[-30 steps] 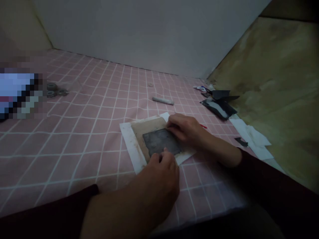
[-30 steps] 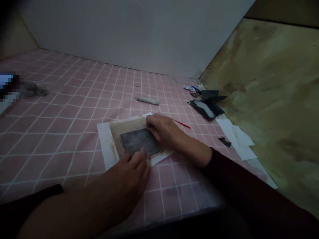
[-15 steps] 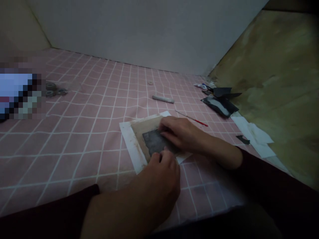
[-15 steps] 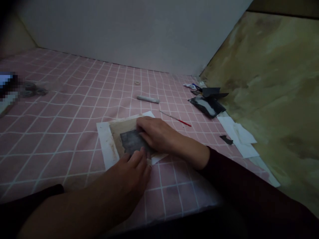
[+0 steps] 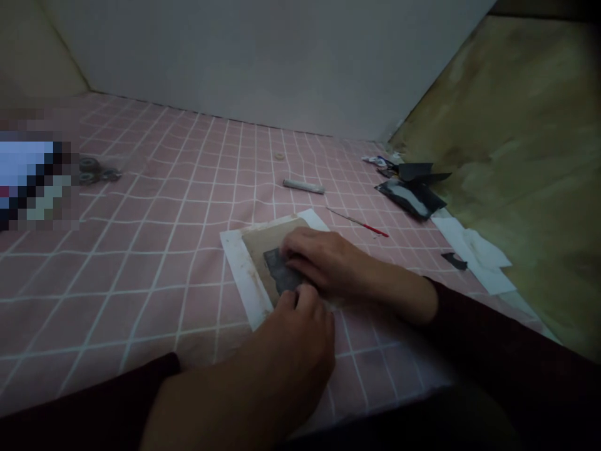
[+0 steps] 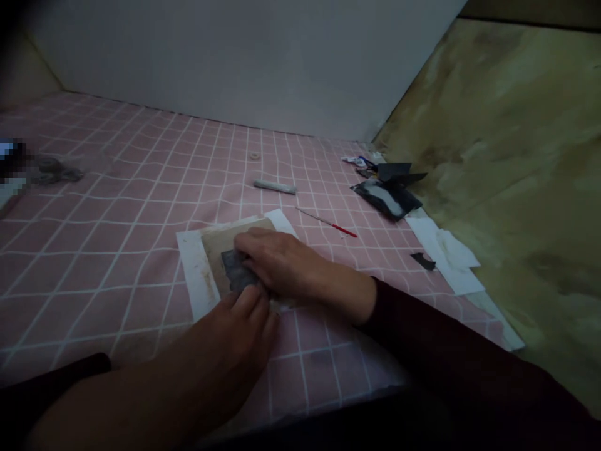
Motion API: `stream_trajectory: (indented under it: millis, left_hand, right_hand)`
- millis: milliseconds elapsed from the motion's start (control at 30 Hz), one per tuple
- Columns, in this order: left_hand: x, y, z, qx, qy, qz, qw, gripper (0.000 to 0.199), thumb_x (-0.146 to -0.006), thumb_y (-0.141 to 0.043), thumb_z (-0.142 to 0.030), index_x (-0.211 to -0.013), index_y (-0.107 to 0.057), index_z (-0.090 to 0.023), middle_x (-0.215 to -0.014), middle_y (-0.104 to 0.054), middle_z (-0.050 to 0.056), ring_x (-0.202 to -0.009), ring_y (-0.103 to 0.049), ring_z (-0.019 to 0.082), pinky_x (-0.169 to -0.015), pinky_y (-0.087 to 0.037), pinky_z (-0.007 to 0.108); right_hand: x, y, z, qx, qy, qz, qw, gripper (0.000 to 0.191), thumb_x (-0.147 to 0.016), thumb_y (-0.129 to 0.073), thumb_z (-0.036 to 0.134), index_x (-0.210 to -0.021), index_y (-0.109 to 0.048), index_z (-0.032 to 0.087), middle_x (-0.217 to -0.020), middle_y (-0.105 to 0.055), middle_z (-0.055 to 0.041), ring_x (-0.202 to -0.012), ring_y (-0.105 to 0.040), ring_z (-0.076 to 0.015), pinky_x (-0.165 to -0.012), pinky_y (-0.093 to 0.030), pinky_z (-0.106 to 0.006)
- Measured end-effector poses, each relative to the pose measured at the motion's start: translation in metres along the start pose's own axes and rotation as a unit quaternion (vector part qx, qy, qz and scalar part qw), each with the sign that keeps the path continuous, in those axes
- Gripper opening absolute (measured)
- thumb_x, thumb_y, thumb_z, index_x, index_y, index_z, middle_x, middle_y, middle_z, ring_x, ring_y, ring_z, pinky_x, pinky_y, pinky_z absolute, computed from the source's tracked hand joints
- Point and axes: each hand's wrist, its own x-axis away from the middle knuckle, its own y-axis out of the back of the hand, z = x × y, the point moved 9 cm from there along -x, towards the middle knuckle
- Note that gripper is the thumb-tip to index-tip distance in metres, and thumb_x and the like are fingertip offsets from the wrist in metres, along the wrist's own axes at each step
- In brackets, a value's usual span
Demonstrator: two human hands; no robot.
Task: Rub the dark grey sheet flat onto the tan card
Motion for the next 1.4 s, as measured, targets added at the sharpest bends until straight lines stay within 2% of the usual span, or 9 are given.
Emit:
stream_trajectory:
  millis: [167,367,567,733,800,933,1100,1300,1400]
  left_hand:
    - [0.001,0.004,-0.001,-0.031,-0.003,-0.031,0.999,0.046,-0.086,-0.046,-0.033,-0.116,-0.065,-0.004,-0.116,-0.063,0.026,-0.102,-0.056,0.035,-0.073,-0.048,0.044]
    - [0.002,0.006,0.000,0.009,0.001,-0.018,1.000,0.031,-0.083,-0.047,-0.024,-0.097,-0.070,-0.009,-0.084,-0.066,0.015,-0.076,-0.057,0.027,-0.061,-0.047,0.040]
    - [0.001,0.008,0.000,-0.025,-0.005,-0.032,0.999,0.044,-0.088,-0.043,-0.028,-0.117,-0.064,-0.002,-0.116,-0.063,0.027,-0.102,-0.058,0.035,-0.071,-0.049,0.043]
    - [-0.001,0.001,0.001,0.016,-0.009,0.022,1.000,0.030,-0.086,-0.046,-0.024,-0.098,-0.069,-0.008,-0.087,-0.067,0.017,-0.080,-0.058,0.028,-0.062,-0.047,0.039]
    - [0.000,0.003,0.000,0.011,-0.015,0.017,1.000,0.033,-0.088,-0.045,-0.025,-0.101,-0.069,-0.007,-0.091,-0.067,0.018,-0.085,-0.058,0.030,-0.065,-0.048,0.041]
    - [0.000,0.005,0.000,-0.014,-0.013,0.004,1.000,0.043,-0.090,-0.043,-0.030,-0.117,-0.063,-0.003,-0.117,-0.062,0.025,-0.104,-0.056,0.035,-0.075,-0.049,0.044]
    - [0.000,0.003,-0.001,0.016,-0.018,0.029,0.999,0.029,-0.089,-0.046,-0.026,-0.096,-0.069,-0.010,-0.086,-0.066,0.015,-0.079,-0.056,0.026,-0.063,-0.047,0.039]
    - [0.002,0.004,-0.002,-0.005,-0.018,-0.005,1.000,0.044,-0.091,-0.042,-0.027,-0.120,-0.062,-0.002,-0.119,-0.061,0.026,-0.110,-0.053,0.039,-0.077,-0.049,0.046]
    - [0.001,0.004,0.000,0.001,-0.012,0.008,1.000,0.038,-0.090,-0.043,-0.026,-0.111,-0.066,-0.005,-0.103,-0.066,0.021,-0.097,-0.058,0.034,-0.070,-0.050,0.044]
  right_hand:
    - [0.007,0.011,-0.016,0.084,-0.059,-0.020,0.994,0.008,-0.086,-0.051,0.008,-0.084,-0.055,0.015,-0.083,-0.056,-0.0043,-0.076,-0.052,-0.0161,-0.069,-0.038,-0.027]
    - [-0.004,-0.005,0.011,0.036,0.018,0.020,0.999,0.014,-0.090,-0.047,0.010,-0.090,-0.060,0.015,-0.087,-0.057,-0.0044,-0.071,-0.050,-0.0130,-0.063,-0.037,-0.023]
    - [0.004,0.010,-0.017,0.083,-0.056,-0.003,0.995,0.014,-0.089,-0.047,0.009,-0.086,-0.060,0.013,-0.086,-0.057,-0.0061,-0.076,-0.051,-0.0155,-0.070,-0.039,-0.027]
    - [-0.011,-0.004,0.010,0.027,0.005,0.032,0.999,0.013,-0.089,-0.046,0.008,-0.091,-0.058,0.013,-0.089,-0.057,-0.0062,-0.076,-0.051,-0.0145,-0.068,-0.039,-0.025]
    - [-0.011,-0.001,0.008,0.026,0.001,0.023,0.999,0.012,-0.088,-0.047,0.007,-0.088,-0.057,0.013,-0.086,-0.057,-0.0053,-0.076,-0.051,-0.0146,-0.070,-0.039,-0.025]
    - [-0.005,0.009,-0.009,0.082,-0.043,0.000,0.996,0.011,-0.088,-0.048,0.009,-0.085,-0.058,0.015,-0.084,-0.055,-0.0047,-0.076,-0.050,-0.0156,-0.069,-0.037,-0.027]
    - [-0.013,-0.003,0.007,0.026,0.011,0.016,0.999,0.017,-0.092,-0.045,0.012,-0.088,-0.061,0.015,-0.091,-0.057,-0.0066,-0.076,-0.051,-0.0149,-0.068,-0.038,-0.026]
    - [-0.005,0.009,-0.015,0.062,-0.046,-0.030,0.997,0.013,-0.090,-0.049,0.012,-0.087,-0.060,0.015,-0.088,-0.058,-0.0066,-0.081,-0.053,-0.0175,-0.074,-0.040,-0.029]
    - [-0.011,0.004,-0.004,0.033,-0.030,-0.020,0.999,0.012,-0.088,-0.048,0.009,-0.090,-0.058,0.015,-0.091,-0.059,-0.0072,-0.082,-0.052,-0.0171,-0.074,-0.040,-0.028]
